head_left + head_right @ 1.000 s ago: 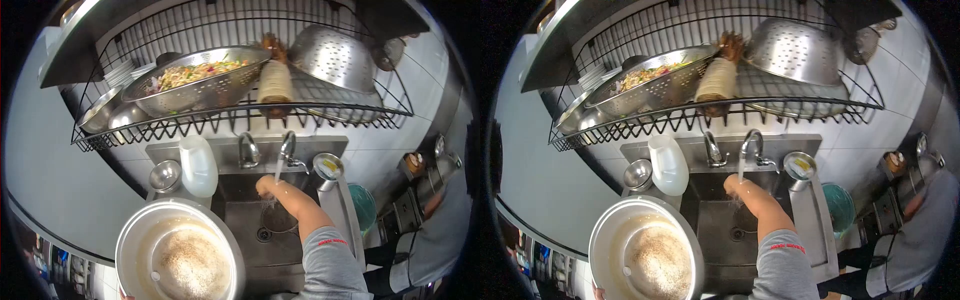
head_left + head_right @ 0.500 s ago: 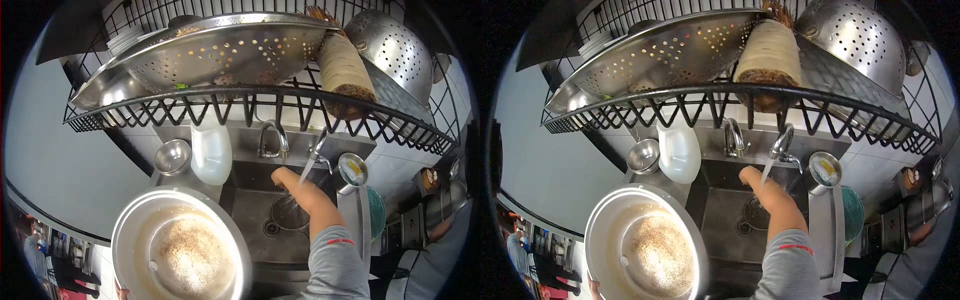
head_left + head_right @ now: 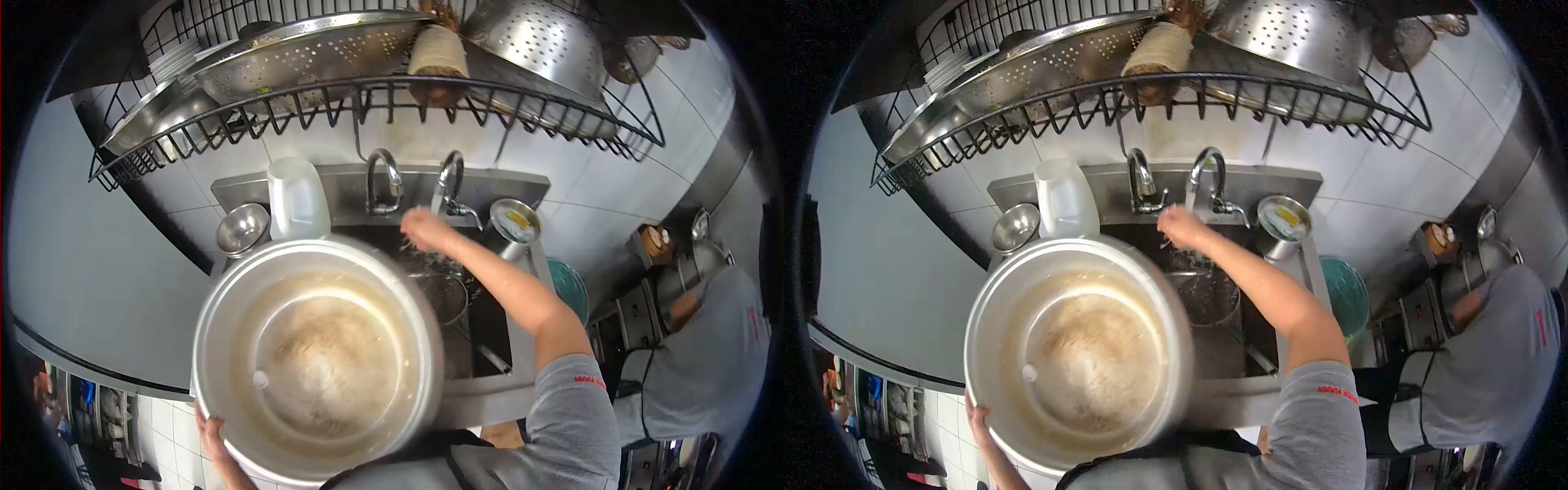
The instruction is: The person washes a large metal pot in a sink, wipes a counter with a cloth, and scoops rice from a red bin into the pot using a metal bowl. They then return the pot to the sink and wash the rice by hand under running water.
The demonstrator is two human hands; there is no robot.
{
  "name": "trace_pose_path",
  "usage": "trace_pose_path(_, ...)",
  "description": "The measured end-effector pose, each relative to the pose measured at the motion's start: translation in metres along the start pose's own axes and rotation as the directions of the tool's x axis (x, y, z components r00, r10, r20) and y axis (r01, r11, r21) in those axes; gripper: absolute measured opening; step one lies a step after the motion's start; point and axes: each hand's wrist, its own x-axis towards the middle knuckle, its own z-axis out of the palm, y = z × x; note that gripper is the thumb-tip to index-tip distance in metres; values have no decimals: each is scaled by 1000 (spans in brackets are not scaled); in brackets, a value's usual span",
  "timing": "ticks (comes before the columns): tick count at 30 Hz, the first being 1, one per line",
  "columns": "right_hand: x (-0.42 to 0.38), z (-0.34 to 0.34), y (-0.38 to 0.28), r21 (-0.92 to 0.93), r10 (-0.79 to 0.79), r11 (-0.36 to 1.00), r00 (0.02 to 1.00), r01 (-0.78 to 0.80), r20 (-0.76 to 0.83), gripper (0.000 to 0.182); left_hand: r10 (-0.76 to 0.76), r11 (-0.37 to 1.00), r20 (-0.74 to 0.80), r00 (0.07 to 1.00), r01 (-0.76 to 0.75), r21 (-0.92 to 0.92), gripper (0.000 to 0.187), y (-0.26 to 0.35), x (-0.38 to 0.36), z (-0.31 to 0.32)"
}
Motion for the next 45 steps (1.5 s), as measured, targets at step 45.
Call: trace_pose_path(45,-134,27,134,-430,188,873,973,-228,-134,36,-124,900,439,890,287,-329,63,2,-46,291)
